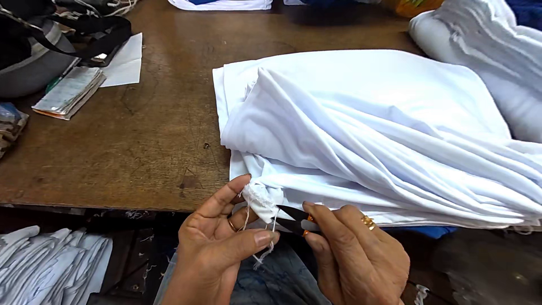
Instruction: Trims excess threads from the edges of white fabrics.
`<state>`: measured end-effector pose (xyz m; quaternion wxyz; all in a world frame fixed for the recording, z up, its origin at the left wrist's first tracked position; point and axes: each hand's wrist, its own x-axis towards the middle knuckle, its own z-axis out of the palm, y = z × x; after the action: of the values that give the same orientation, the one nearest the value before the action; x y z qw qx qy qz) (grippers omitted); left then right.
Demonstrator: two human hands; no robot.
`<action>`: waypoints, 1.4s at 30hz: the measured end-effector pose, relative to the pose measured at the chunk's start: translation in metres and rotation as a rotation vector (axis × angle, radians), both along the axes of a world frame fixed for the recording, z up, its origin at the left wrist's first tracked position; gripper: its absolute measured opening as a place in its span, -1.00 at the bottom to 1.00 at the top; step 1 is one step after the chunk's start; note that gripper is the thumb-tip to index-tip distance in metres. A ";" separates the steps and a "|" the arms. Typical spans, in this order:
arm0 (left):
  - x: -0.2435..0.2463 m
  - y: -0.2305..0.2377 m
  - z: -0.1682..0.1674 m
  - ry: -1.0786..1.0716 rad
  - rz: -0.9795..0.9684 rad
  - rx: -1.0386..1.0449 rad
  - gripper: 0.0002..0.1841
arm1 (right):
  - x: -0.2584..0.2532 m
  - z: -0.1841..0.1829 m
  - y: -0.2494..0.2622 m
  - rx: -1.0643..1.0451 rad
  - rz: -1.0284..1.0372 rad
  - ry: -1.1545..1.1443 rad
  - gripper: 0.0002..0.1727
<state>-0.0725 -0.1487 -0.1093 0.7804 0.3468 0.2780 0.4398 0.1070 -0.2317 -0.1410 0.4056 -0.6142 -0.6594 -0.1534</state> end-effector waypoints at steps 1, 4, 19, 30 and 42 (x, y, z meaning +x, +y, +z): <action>0.000 0.000 -0.001 -0.012 -0.008 -0.015 -0.28 | -0.001 0.000 0.000 0.005 0.004 0.008 -0.56; 0.001 -0.002 -0.002 -0.052 -0.020 -0.069 -0.28 | -0.003 0.001 0.001 -0.003 0.009 0.027 -0.56; 0.002 -0.013 -0.006 0.077 0.021 0.217 -0.18 | -0.001 0.001 0.001 -0.003 0.037 0.266 -0.62; -0.012 -0.004 -0.006 0.122 -0.050 0.525 -0.40 | -0.015 0.004 0.015 0.026 0.146 0.465 -0.75; -0.002 0.037 -0.003 0.423 0.135 1.202 -0.44 | -0.001 0.016 0.018 -0.009 0.372 0.579 -0.89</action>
<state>-0.0744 -0.1115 -0.1122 0.3486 0.7849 0.1522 0.4891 0.1060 -0.2138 -0.1245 0.5942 -0.5032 -0.6183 0.1065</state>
